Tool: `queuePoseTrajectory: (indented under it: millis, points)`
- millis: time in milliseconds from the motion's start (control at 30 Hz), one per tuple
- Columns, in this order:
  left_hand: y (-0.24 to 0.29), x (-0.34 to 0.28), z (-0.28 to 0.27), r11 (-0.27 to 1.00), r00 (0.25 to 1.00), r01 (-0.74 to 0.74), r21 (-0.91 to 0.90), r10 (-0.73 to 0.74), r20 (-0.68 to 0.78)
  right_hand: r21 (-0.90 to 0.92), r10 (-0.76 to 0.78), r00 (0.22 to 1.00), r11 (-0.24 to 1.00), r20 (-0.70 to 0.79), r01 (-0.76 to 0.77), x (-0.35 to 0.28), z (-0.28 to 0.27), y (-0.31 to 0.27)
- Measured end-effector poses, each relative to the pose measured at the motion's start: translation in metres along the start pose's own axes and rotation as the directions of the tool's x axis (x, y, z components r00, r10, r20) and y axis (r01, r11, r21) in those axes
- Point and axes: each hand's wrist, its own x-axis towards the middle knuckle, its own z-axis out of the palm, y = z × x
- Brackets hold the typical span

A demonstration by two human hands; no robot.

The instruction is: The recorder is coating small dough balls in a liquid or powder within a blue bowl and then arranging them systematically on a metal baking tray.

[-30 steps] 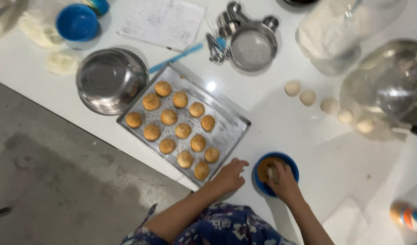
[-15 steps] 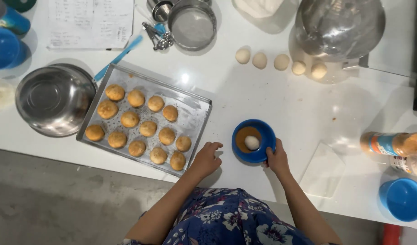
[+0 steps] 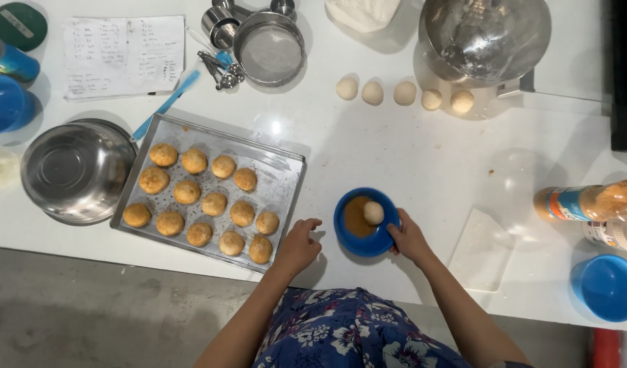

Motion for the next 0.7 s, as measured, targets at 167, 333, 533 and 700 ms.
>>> queuePoseTrajectory:
  millis: [167,333,533,700]
  points:
    - [-0.008,0.001,0.007,1.000,1.000,0.000,-0.002,0.000,-0.006,0.033,0.060,0.998,0.998,0.021,-0.061,0.000,-0.006,-0.009]
    - [-0.006,0.000,0.008,0.999,1.000,0.013,-0.044,-0.013,0.016,0.049,0.052,0.998,0.997,-0.031,-0.051,0.003,-0.009,-0.004]
    - [-0.014,0.000,0.009,0.999,1.000,0.007,-0.046,-0.007,0.000,-0.308,0.102,0.988,0.942,-0.115,-0.133,-0.019,-0.002,-0.028]
    - [-0.023,0.005,0.020,0.998,1.000,0.002,-0.070,-0.002,-0.002,-0.598,-0.566,0.824,0.670,-0.028,0.440,-0.022,0.024,-0.036]
